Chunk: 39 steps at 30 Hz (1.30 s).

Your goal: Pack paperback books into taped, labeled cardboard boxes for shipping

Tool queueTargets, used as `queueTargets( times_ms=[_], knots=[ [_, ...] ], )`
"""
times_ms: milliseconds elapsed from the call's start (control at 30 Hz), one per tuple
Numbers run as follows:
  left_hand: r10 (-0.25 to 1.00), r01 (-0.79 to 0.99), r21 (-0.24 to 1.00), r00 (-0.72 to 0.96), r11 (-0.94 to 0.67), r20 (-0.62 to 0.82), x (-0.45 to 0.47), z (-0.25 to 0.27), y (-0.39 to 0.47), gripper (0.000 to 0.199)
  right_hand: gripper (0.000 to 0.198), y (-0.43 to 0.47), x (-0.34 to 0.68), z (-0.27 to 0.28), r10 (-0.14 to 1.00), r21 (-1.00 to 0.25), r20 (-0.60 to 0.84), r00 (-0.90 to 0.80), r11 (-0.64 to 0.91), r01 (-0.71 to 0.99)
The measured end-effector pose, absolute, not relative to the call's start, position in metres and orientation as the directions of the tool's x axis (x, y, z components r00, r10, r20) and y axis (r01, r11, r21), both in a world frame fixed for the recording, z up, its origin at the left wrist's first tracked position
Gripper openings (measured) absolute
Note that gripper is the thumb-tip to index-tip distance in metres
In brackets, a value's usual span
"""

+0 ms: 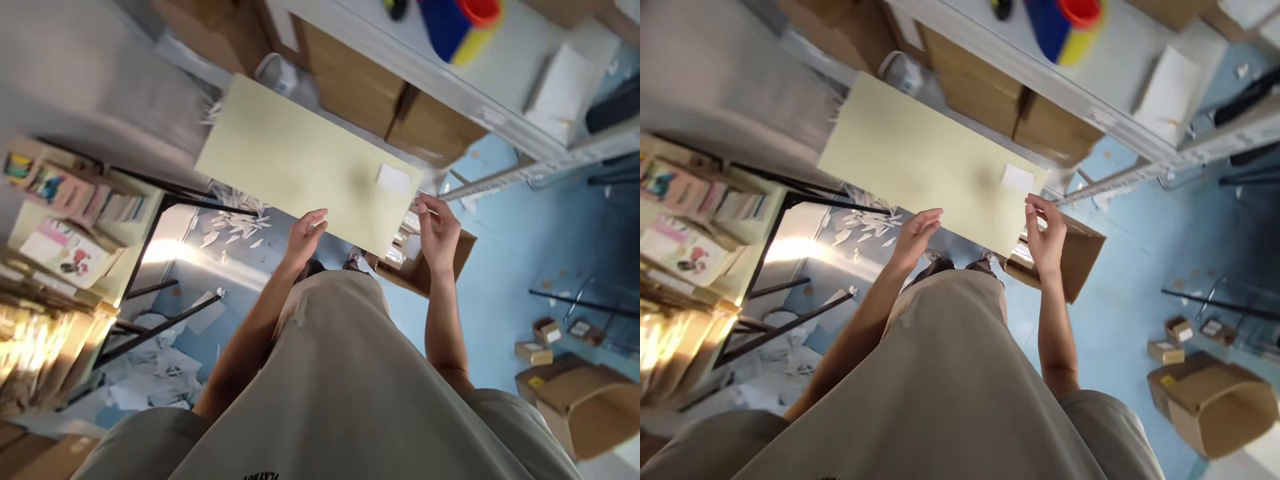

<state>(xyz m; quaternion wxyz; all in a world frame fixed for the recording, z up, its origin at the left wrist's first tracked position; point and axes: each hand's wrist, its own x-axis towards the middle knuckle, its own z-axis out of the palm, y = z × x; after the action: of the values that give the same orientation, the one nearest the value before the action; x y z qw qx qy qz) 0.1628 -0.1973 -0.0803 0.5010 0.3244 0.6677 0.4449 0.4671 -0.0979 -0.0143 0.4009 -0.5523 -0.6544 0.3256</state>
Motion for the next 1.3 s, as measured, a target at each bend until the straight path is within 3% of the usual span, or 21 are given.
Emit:
queueTargets(
  times_ms=[267, 533, 700, 900, 1067, 1200, 1300],
  knots=[
    [0.632, -0.108, 0.97, -0.742, 0.218, -0.224, -0.007, -0.057, -0.302, 0.045, 0.042, -0.097, 0.211, -0.001, 0.853, -0.895, 0.177, -0.491, 0.347, 0.28],
    [0.299, -0.186, 0.969, -0.927, 0.162, -0.228, -0.14, -0.052, -0.407, 0.038, 0.054, -0.152, 0.007, -0.028, 0.625, -0.937, 0.025, -0.78, 0.288, 0.2],
    [0.14, -0.233, 0.969, -0.96, 0.087, -0.244, -0.199, -0.056, -0.429, 0.033, 0.056, -0.166, -0.094, -0.045, 0.501, -0.949, -0.037, -0.864, 0.254, 0.188],
    [0.043, -0.247, 0.967, -0.967, 0.063, -0.25, -0.276, -0.059, -0.419, 0.033, 0.06, -0.16, -0.217, -0.071, 0.376, -0.946, -0.074, -0.924, 0.266, 0.184],
    [0.009, -0.258, 0.96, -0.965, 0.104, -0.261, -0.348, -0.073, -0.402, 0.047, 0.061, -0.141, -0.322, -0.098, 0.271, -0.944, -0.058, -0.961, 0.297, 0.141],
    [0.041, -0.28, 0.94, -0.955, 0.198, -0.293, -0.423, -0.102, -0.38, 0.05, 0.056, -0.12, -0.411, -0.137, 0.271, -0.924, -0.068, -0.96, 0.347, 0.163],
    [0.048, -0.28, 0.905, -0.95, 0.319, -0.31, -0.485, -0.132, -0.36, 0.048, 0.045, -0.11, -0.476, -0.171, 0.319, -0.877, -0.159, -0.934, 0.389, 0.282]
  ],
)
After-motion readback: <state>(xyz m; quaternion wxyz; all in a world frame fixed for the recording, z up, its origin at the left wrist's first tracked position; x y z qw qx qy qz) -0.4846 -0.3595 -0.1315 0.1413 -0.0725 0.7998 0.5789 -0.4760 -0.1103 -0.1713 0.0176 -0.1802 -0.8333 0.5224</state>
